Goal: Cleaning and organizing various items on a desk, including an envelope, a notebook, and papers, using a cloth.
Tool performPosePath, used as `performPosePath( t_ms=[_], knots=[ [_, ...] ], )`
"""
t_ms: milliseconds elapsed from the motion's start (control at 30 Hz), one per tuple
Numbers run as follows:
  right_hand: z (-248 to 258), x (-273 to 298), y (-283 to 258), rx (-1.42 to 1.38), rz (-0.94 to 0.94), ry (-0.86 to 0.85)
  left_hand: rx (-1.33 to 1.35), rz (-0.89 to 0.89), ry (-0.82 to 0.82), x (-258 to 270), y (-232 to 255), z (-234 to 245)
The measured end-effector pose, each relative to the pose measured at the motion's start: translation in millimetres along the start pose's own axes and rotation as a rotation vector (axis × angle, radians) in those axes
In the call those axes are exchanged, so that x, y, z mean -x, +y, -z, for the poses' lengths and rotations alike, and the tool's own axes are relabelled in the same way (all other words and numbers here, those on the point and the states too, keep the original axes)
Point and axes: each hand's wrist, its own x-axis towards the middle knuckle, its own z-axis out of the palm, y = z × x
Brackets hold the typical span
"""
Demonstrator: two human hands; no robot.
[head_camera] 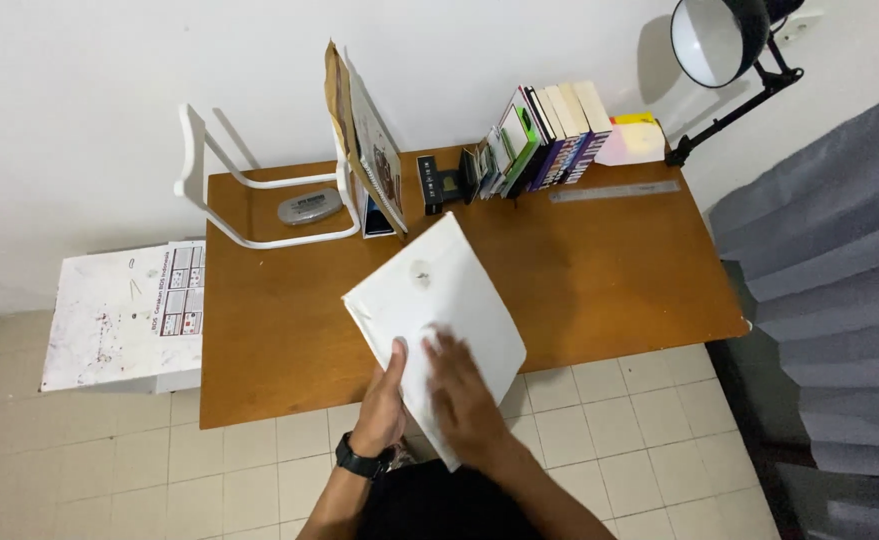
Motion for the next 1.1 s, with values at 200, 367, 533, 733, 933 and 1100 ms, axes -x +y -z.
performPosePath(
  t_ms=[200, 367, 533, 733, 933, 1100],
  knots=[
    [17, -34, 33, -0.307, -0.552, 0.424, -0.321, -0.082, -0.287, 13, 4, -11],
    [21, -56, 32, -0.064, 0.177, 0.407, -0.518, -0.194, -0.378, 15, 7, -22],
    [27, -76, 102, -0.468, -0.476, 0.503, -0.584, -0.221, -0.33, 19, 11, -17],
    [16, -63, 150, -0.665, -0.72, 0.492, -0.577, -0.126, -0.182, 17, 17, -17],
    [40, -70, 129, -0.272, -0.606, 0.727, -0.876, -0.215, -0.034, -4, -13, -1],
    [-19, -16, 88, -0.186, -0.329, 0.571, -0.779, -0.288, 0.066, -14, -17, -4]
  ],
)
